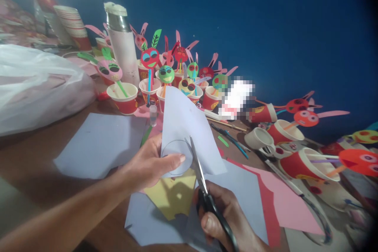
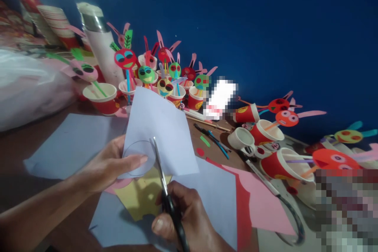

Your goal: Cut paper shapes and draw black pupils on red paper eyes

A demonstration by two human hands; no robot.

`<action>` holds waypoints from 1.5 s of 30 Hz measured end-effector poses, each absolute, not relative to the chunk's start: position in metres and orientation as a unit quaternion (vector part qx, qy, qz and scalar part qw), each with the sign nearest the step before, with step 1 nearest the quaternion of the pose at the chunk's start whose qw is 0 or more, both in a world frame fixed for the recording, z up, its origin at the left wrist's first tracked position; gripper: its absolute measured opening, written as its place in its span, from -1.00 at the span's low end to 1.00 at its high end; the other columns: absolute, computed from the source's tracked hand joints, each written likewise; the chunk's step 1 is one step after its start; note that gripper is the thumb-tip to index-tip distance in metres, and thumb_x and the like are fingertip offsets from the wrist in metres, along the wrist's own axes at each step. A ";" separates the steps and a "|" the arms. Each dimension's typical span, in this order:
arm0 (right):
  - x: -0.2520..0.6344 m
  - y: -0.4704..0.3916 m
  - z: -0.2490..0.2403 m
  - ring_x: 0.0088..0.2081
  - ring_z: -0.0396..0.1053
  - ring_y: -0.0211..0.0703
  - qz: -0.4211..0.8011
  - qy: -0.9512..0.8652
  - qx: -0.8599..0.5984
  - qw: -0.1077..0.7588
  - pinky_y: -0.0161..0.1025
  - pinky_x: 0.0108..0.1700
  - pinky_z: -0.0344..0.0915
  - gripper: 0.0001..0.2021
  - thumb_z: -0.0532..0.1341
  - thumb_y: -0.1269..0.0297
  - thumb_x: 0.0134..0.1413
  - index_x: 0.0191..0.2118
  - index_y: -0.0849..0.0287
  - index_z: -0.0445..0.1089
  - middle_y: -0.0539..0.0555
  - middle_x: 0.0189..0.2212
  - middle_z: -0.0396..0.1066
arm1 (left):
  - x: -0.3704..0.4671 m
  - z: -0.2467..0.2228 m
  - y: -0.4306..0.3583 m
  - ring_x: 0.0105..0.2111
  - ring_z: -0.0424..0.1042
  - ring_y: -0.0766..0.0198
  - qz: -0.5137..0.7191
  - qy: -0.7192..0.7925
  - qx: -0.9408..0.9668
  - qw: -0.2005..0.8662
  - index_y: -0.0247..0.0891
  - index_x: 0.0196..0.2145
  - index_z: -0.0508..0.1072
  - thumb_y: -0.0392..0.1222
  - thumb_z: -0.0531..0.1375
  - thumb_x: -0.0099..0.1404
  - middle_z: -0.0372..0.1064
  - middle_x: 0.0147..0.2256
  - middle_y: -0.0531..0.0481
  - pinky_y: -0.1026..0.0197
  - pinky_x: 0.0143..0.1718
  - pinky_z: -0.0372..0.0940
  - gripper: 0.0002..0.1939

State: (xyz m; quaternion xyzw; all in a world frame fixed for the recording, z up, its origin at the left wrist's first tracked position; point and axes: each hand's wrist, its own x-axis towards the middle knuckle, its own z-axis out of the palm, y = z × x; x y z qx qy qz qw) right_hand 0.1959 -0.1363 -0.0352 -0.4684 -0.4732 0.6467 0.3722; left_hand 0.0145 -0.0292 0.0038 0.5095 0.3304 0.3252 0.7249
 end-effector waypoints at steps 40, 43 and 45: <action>0.199 -0.136 -0.031 -0.63 0.03 -0.42 0.645 -0.477 -0.480 0.356 -0.45 -0.62 -0.08 -0.51 0.36 -0.12 -0.23 -0.37 0.26 0.34 -0.14 -0.67 0.07 | -0.002 0.002 -0.018 -0.59 0.24 0.46 0.247 0.252 0.542 0.763 -0.32 -0.40 0.38 -0.28 0.18 0.17 0.30 -0.54 0.09 0.47 -0.62 0.17 -0.96; 0.199 -0.136 -0.032 -0.62 0.04 -0.42 0.645 -0.482 -0.478 0.351 -0.45 -0.60 -0.06 -0.52 0.36 -0.10 -0.22 -0.36 0.25 0.34 -0.12 -0.67 0.12 | -0.002 0.004 -0.018 -0.61 0.23 0.48 0.241 0.251 0.538 0.768 -0.32 -0.43 0.37 -0.29 0.19 0.15 0.30 -0.55 0.10 0.49 -0.64 0.16 -0.95; 0.199 -0.136 -0.032 -0.62 0.05 -0.42 0.644 -0.484 -0.479 0.348 -0.45 -0.60 -0.05 -0.50 0.35 -0.11 -0.22 -0.34 0.25 0.34 -0.11 -0.66 0.14 | -0.002 0.005 -0.018 -0.64 0.21 0.49 0.239 0.254 0.542 0.764 -0.32 -0.46 0.35 -0.30 0.19 0.16 0.29 -0.57 0.12 0.50 -0.68 0.13 -0.93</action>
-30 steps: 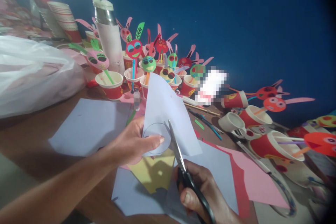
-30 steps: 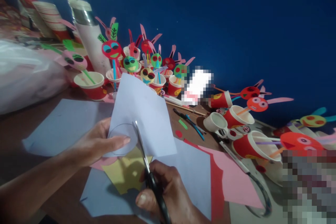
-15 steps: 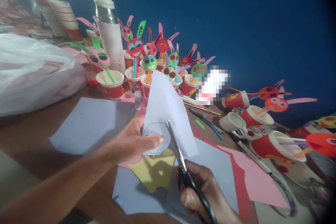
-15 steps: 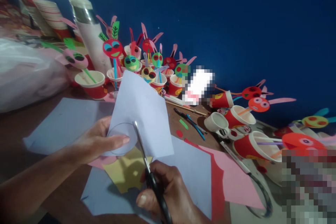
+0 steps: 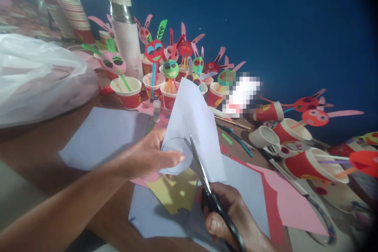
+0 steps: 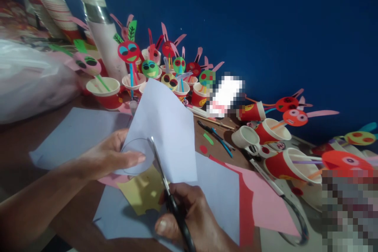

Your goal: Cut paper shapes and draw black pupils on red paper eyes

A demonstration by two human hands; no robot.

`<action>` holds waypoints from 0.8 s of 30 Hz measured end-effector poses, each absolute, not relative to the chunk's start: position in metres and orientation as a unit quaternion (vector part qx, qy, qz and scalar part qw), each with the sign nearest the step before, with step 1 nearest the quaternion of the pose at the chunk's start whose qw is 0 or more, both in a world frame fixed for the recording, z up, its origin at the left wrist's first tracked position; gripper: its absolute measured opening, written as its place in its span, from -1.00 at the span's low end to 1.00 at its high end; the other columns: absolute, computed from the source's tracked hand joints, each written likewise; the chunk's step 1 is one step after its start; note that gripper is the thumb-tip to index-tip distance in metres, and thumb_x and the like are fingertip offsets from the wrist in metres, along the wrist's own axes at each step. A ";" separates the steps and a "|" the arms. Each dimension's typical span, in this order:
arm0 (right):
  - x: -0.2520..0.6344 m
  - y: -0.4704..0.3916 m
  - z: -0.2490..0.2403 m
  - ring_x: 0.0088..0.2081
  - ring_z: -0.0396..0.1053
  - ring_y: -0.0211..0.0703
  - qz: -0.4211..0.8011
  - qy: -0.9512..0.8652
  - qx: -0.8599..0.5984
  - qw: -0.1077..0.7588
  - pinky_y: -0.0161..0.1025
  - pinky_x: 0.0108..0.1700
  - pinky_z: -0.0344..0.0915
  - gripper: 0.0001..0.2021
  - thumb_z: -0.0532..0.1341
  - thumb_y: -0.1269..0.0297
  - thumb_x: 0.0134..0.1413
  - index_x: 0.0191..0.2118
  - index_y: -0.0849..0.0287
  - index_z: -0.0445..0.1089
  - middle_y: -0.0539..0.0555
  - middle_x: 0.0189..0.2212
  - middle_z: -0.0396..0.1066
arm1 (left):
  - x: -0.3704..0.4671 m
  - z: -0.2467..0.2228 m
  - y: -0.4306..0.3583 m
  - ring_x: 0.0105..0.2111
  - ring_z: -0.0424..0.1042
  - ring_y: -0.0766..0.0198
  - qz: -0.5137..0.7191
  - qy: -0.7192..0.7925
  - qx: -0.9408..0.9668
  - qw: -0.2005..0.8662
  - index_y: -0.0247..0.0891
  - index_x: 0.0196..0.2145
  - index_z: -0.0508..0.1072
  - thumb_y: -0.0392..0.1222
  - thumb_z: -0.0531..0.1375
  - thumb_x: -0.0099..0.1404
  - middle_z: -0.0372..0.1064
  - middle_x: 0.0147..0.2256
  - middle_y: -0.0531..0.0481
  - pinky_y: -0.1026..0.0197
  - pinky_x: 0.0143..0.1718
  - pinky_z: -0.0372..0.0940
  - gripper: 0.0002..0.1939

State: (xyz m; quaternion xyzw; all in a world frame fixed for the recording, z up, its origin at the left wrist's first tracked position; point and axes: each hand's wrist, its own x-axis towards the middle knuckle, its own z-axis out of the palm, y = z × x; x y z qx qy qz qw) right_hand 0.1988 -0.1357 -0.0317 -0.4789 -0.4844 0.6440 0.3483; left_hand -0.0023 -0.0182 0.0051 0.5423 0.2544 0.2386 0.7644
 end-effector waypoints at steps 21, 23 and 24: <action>0.196 -0.134 -0.025 -0.68 0.03 -0.43 0.661 -0.458 -0.498 0.325 -0.48 -0.69 0.02 -0.45 0.32 -0.22 -0.27 -0.41 0.23 0.29 -0.12 -0.68 0.09 | -0.004 0.011 -0.016 -0.67 0.20 0.47 0.210 0.281 0.559 0.751 -0.32 -0.51 0.33 -0.28 0.20 0.13 0.27 -0.62 0.11 0.46 -0.73 0.12 -0.89; 0.197 -0.134 -0.026 -0.67 0.04 -0.43 0.660 -0.464 -0.495 0.322 -0.49 -0.68 0.02 -0.47 0.32 -0.20 -0.25 -0.42 0.23 0.27 -0.11 -0.67 0.12 | -0.005 0.011 -0.016 -0.65 0.22 0.45 0.206 0.292 0.559 0.748 -0.32 -0.54 0.33 -0.30 0.20 0.11 0.27 -0.62 0.09 0.45 -0.70 0.14 -0.88; 0.198 -0.134 -0.026 -0.66 0.04 -0.43 0.660 -0.466 -0.496 0.319 -0.49 -0.68 0.02 -0.48 0.32 -0.19 -0.24 -0.43 0.23 0.26 -0.11 -0.67 0.12 | -0.005 0.011 -0.015 -0.64 0.22 0.44 0.205 0.296 0.557 0.749 -0.33 -0.54 0.33 -0.31 0.20 0.10 0.28 -0.61 0.09 0.45 -0.69 0.14 -0.88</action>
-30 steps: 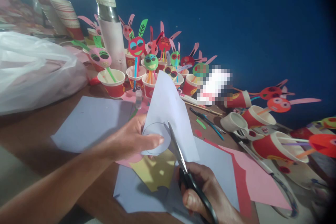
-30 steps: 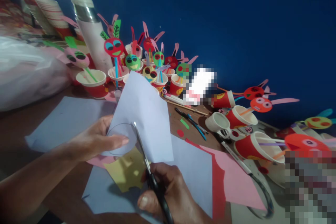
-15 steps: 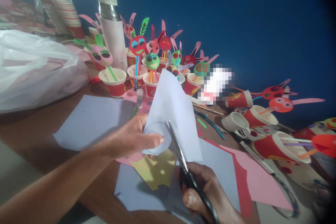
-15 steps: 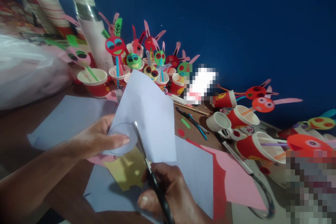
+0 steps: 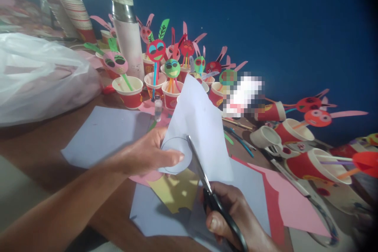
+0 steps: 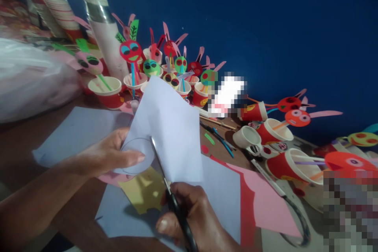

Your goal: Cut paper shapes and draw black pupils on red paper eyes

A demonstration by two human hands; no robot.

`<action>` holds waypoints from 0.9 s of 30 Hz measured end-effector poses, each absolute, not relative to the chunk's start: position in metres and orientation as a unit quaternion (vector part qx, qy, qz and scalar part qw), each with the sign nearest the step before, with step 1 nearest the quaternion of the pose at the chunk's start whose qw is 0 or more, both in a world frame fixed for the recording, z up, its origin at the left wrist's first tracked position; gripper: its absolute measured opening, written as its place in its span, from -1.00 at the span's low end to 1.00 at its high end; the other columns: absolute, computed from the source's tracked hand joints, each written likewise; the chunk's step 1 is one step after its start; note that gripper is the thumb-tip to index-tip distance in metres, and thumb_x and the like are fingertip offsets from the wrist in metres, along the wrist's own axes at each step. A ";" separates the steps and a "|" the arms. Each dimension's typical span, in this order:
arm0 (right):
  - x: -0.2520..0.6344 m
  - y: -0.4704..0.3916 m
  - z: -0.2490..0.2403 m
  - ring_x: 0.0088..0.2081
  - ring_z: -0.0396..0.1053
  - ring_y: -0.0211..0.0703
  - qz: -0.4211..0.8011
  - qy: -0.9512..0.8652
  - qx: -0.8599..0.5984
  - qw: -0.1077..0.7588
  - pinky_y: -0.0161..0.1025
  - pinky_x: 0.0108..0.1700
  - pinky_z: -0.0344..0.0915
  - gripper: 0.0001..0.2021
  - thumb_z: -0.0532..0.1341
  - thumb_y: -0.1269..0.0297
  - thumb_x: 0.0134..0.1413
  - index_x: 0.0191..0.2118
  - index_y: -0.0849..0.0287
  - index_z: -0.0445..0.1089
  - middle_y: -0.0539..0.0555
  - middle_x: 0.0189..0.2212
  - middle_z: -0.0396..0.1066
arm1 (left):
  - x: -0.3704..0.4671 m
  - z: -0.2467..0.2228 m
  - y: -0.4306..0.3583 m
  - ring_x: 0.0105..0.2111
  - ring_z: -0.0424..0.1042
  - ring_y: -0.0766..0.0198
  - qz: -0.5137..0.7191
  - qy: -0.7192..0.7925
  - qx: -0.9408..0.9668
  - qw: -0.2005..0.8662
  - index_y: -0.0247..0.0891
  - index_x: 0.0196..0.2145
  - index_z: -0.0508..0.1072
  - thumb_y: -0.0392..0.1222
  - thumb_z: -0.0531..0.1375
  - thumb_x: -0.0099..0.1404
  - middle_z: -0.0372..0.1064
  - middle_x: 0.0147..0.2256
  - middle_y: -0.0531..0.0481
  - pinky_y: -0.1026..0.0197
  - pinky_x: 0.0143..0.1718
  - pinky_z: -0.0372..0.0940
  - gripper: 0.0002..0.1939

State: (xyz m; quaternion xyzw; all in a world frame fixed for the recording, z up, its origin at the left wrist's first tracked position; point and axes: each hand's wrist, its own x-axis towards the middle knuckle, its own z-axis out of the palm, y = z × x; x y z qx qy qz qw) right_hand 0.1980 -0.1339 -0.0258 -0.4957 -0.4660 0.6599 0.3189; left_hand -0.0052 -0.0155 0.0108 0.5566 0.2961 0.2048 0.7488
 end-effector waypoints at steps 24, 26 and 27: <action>0.216 -0.129 -0.008 -0.65 0.12 -0.40 0.663 -0.522 -0.485 0.231 -0.46 -0.62 0.04 -0.50 0.18 -0.19 -0.01 -0.31 0.25 0.25 -0.12 -0.67 0.13 | 0.003 0.008 -0.020 -0.67 0.11 0.47 0.245 0.342 0.603 0.678 -0.29 -0.55 0.28 -0.31 0.15 -0.01 0.16 -0.65 0.17 0.45 -0.70 0.03 -0.93; 0.216 -0.129 -0.008 -0.65 0.13 -0.40 0.662 -0.522 -0.487 0.229 -0.46 -0.63 0.05 -0.50 0.19 -0.19 -0.03 -0.32 0.25 0.25 -0.12 -0.65 0.13 | 0.002 0.008 -0.019 -0.65 0.16 0.45 0.233 0.328 0.597 0.694 -0.30 -0.55 0.29 -0.31 0.16 0.00 0.20 -0.63 0.14 0.43 -0.68 0.08 -0.93; 0.216 -0.129 -0.007 -0.64 0.13 -0.40 0.664 -0.520 -0.487 0.229 -0.46 -0.63 0.05 -0.50 0.19 -0.19 -0.04 -0.32 0.25 0.25 -0.12 -0.65 0.13 | 0.001 0.007 -0.019 -0.64 0.18 0.45 0.228 0.319 0.589 0.706 -0.31 -0.55 0.30 -0.30 0.17 0.01 0.22 -0.62 0.13 0.43 -0.67 0.10 -0.93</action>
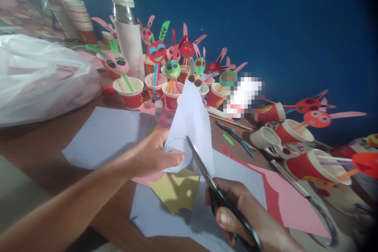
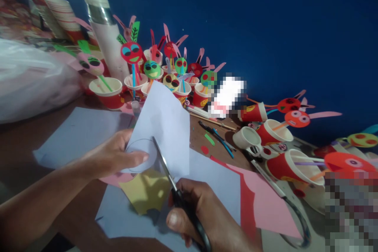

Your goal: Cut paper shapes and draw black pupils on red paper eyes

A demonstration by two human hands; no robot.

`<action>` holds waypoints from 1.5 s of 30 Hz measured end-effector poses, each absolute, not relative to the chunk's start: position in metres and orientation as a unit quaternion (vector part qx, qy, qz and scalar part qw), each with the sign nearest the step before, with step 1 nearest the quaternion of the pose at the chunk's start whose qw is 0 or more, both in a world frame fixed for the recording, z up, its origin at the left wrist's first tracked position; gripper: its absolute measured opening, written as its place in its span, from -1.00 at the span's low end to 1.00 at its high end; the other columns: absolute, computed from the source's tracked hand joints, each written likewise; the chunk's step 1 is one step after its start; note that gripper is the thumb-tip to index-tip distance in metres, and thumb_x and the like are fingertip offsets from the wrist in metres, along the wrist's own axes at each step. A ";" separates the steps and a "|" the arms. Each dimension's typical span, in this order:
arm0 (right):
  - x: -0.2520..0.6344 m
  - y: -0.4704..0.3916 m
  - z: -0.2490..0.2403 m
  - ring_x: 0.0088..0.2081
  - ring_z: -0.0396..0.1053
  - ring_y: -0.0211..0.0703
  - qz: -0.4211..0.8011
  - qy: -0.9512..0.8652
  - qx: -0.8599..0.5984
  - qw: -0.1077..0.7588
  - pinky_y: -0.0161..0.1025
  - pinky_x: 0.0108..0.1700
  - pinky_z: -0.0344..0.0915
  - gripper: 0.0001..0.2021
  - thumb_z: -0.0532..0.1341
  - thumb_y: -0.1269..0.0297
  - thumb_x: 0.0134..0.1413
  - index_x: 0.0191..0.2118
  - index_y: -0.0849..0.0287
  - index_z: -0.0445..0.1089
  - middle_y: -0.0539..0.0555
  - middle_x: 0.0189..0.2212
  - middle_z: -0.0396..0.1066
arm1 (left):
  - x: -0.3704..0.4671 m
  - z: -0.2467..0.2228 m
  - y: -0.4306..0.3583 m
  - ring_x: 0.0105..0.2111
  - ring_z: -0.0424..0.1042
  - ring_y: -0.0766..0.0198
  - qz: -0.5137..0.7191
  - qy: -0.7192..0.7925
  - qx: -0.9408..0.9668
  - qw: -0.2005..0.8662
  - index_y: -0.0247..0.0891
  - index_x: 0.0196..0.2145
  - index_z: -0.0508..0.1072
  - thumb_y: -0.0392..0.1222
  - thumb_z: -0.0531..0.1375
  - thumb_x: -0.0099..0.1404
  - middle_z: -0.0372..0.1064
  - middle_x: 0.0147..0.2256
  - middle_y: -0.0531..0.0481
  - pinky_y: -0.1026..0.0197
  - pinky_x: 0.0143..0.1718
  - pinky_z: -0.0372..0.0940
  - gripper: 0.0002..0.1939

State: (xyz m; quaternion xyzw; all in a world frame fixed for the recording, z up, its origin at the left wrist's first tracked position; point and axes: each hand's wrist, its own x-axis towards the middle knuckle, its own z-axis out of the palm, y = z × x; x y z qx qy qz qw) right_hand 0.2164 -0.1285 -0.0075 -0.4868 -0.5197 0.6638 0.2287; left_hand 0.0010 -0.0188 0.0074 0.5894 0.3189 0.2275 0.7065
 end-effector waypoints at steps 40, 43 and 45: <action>0.204 -0.130 -0.015 -0.58 -0.01 -0.41 0.637 -0.538 -0.444 0.328 -0.42 -0.56 -0.07 -0.58 0.23 -0.08 0.01 -0.31 0.25 0.32 -0.11 -0.60 0.12 | 0.007 0.011 -0.022 -0.79 0.16 0.50 0.201 0.275 0.454 0.824 -0.35 -0.55 0.46 -0.27 0.31 0.00 0.35 -0.69 0.10 0.46 -0.78 0.11 -0.89; 0.205 -0.130 -0.014 -0.60 0.02 -0.42 0.637 -0.537 -0.446 0.328 -0.42 -0.57 -0.06 -0.57 0.23 -0.09 0.00 -0.30 0.25 0.33 -0.11 -0.61 0.13 | 0.006 0.012 -0.021 -0.80 0.14 0.51 0.195 0.275 0.459 0.822 -0.34 -0.55 0.46 -0.27 0.31 0.01 0.35 -0.69 0.10 0.46 -0.80 0.09 -0.90; 0.205 -0.129 -0.014 -0.60 0.03 -0.42 0.640 -0.535 -0.446 0.325 -0.42 -0.58 -0.06 -0.57 0.24 -0.10 -0.01 -0.31 0.25 0.33 -0.11 -0.62 0.13 | 0.005 0.011 -0.021 -0.80 0.16 0.50 0.190 0.278 0.466 0.818 -0.35 -0.55 0.47 -0.27 0.31 0.01 0.35 -0.68 0.09 0.47 -0.80 0.08 -0.90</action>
